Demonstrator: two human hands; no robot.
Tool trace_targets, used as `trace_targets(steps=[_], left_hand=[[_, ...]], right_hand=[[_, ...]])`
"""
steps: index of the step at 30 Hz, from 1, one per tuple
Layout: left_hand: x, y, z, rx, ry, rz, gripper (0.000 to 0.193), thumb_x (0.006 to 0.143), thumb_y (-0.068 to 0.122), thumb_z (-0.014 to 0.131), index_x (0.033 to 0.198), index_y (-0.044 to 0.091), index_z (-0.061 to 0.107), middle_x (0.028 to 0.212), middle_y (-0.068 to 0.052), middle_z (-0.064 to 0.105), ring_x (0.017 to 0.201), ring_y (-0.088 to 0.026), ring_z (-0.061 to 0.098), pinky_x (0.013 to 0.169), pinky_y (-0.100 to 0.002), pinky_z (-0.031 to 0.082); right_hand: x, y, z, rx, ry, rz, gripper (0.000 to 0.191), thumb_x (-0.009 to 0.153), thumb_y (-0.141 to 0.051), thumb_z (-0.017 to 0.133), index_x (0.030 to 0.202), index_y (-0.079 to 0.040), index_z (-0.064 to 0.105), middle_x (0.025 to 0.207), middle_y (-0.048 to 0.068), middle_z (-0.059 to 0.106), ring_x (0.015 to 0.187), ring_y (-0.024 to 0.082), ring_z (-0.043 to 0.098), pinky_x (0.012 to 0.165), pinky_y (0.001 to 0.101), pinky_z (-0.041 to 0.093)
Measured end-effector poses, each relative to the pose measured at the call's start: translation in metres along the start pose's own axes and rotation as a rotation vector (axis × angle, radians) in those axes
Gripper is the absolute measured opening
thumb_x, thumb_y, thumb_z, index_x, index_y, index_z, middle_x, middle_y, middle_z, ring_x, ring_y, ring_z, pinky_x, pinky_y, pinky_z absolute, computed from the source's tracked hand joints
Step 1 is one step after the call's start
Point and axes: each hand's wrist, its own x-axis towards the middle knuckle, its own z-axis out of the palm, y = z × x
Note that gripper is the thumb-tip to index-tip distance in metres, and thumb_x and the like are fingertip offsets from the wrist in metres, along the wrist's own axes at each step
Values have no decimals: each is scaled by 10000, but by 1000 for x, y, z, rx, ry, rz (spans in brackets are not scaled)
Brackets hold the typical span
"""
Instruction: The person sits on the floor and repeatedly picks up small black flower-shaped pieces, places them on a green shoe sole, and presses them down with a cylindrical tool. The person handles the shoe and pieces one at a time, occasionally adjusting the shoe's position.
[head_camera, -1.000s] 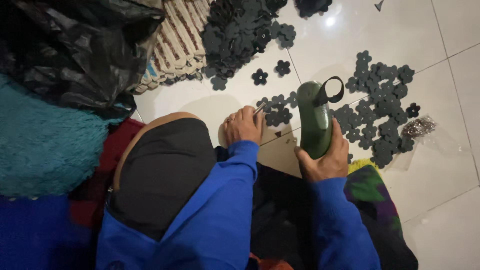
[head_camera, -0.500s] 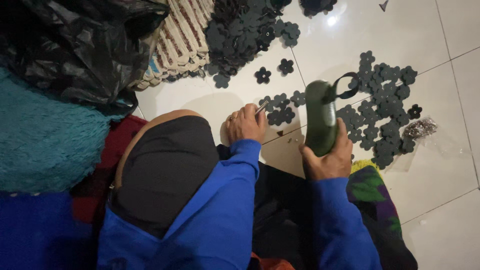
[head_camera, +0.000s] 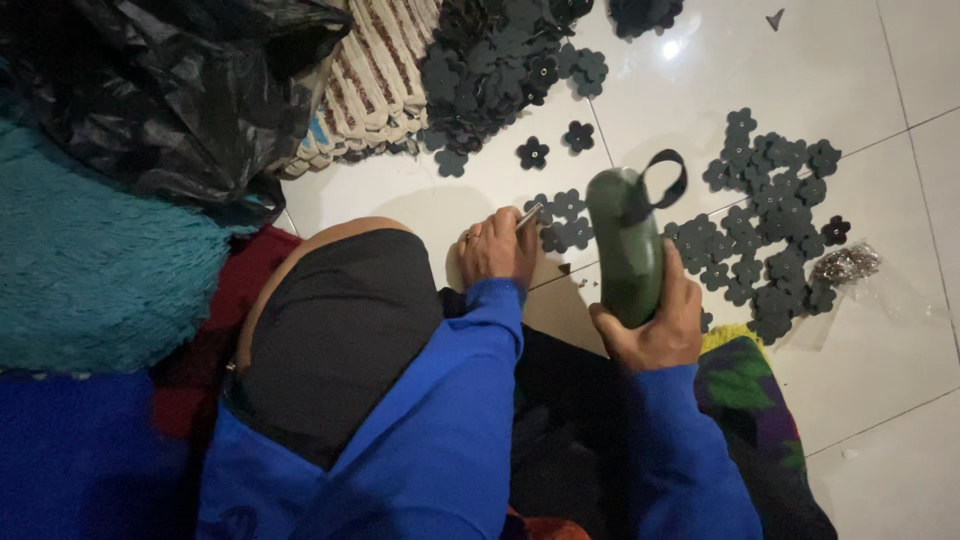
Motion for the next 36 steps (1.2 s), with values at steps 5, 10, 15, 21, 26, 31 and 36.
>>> trace_targets(steps=[5, 10, 15, 21, 26, 31, 36], left_hand=[[1, 2, -2, 47, -13, -3, 226, 937, 379, 653, 1020, 176, 601, 945, -77, 692, 952, -306, 651, 912, -470, 454], [0, -2, 4, 33, 0, 1, 157, 980, 316, 632, 1086, 203, 608, 1004, -44, 710, 1009, -287, 657, 935, -466, 451], [3, -1, 3, 37, 4, 5, 158, 982, 315, 638, 1101, 214, 615, 991, -45, 711, 1011, -283, 657, 965, -461, 455], [4, 4, -5, 45, 0, 9, 226, 938, 375, 668, 1063, 193, 621, 979, -49, 716, 977, -296, 653, 935, -472, 455], [6, 6, -3, 41, 8, -11, 200, 894, 345, 678, 1012, 194, 624, 936, -55, 711, 931, -298, 662, 903, -475, 471], [8, 5, 0, 49, 60, 17, 179, 925, 336, 673, 1008, 187, 615, 910, -65, 697, 900, -303, 665, 877, -482, 476], [8, 6, -4, 33, 70, 23, 168, 933, 317, 672, 1019, 187, 611, 922, -65, 701, 929, -307, 659, 904, -473, 472]], right_hand=[[8, 0, 8, -155, -237, 157, 1090, 599, -402, 910, 1558, -212, 429, 1188, 212, 574, 1011, 411, 635, 826, 504, 541], [1, 0, 2, -49, -60, 95, 1060, 625, -384, 872, 1570, -198, 429, 1200, 212, 585, 1027, 399, 649, 857, 486, 554], [9, 1, 6, -87, -153, 92, 1106, 587, -394, 889, 1565, -185, 416, 1182, 233, 566, 1012, 418, 632, 842, 497, 545], [2, 8, 3, -57, -96, 90, 1077, 622, -383, 905, 1570, -177, 437, 1217, 218, 576, 1077, 400, 621, 881, 492, 545], [-14, 8, -17, -45, 22, 14, 1094, 595, -344, 914, 1562, -165, 435, 1253, 204, 581, 1103, 382, 621, 881, 488, 550], [-26, 7, -23, -65, 10, 51, 1093, 593, -320, 900, 1574, -171, 443, 1252, 207, 578, 1096, 384, 630, 889, 488, 554], [-26, 19, -13, -130, -22, 35, 1128, 585, -351, 926, 1579, -191, 417, 1206, 219, 580, 1057, 403, 627, 850, 500, 552]])
